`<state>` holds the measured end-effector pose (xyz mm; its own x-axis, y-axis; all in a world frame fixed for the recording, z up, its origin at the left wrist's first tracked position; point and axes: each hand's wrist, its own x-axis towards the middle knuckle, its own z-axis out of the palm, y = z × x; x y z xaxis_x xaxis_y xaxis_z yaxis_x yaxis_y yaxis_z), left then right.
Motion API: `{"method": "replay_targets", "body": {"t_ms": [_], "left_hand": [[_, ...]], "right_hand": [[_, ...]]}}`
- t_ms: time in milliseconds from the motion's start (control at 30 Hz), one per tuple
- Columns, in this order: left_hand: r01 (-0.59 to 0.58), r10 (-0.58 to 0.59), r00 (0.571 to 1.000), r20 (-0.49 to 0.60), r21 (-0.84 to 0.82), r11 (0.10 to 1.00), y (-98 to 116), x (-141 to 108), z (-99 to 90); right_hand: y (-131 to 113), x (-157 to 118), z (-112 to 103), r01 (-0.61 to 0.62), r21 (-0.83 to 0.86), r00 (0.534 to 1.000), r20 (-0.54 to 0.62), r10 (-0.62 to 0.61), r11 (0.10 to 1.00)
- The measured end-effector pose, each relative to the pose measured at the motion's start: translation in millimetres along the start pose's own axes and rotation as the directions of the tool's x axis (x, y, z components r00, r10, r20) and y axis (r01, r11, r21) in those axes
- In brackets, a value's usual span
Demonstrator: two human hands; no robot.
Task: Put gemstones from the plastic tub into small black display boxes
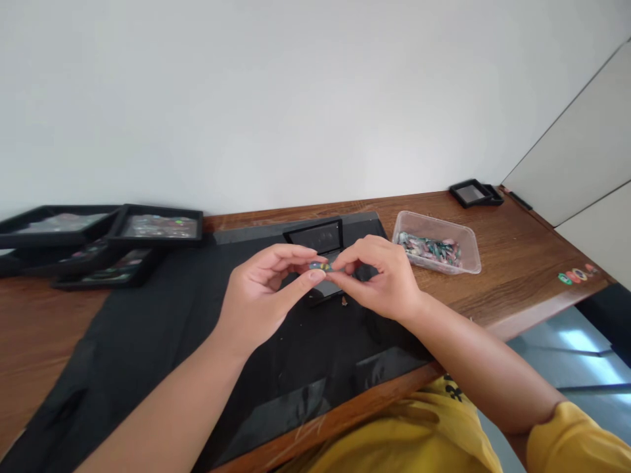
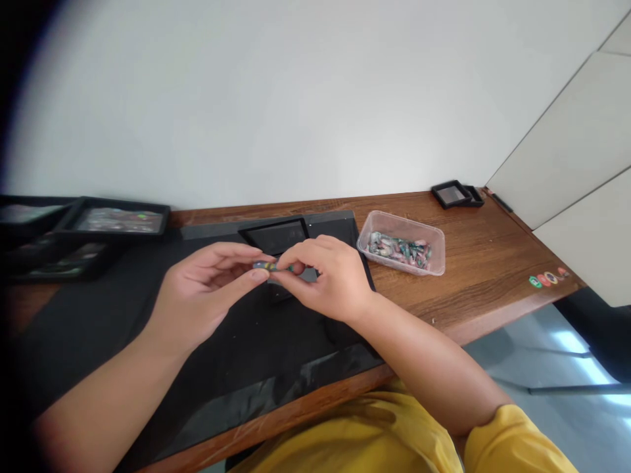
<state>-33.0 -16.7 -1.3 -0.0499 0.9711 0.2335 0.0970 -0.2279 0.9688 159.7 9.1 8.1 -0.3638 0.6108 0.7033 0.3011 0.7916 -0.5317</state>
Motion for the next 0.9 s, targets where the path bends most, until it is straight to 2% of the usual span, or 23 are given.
{"method": "replay_targets", "body": {"t_ms": [200, 400, 667, 900], "left_hand": [[0.01, -0.01, 1.0, 0.003, 0.011, 1.0, 1.3, -0.1, 0.5], [0.013, -0.013, 1.0, -0.001, 0.028, 1.0, 2.7, -0.1, 1.0], [0.017, -0.017, 1.0, 0.003, 0.021, 1.0, 3.3, -0.5, 1.2], [0.028, -0.028, 1.0, 0.007, 0.012, 1.0, 3.2, -0.6, 1.2]], "right_hand": [[-0.4, 0.9, -0.3, 0.033, 0.012, 0.999, -0.014, -0.033, 0.999], [-1.4, 0.9, -1.5, -0.014, -0.014, 1.0, 0.016, 0.014, 1.0], [-0.4, 1.8, -1.4, 0.084, 0.034, 0.996, -0.036, -0.082, 0.996], [-2.1, 1.9, -1.3, 0.022, 0.006, 1.0, -0.01, -0.022, 1.0]]}}
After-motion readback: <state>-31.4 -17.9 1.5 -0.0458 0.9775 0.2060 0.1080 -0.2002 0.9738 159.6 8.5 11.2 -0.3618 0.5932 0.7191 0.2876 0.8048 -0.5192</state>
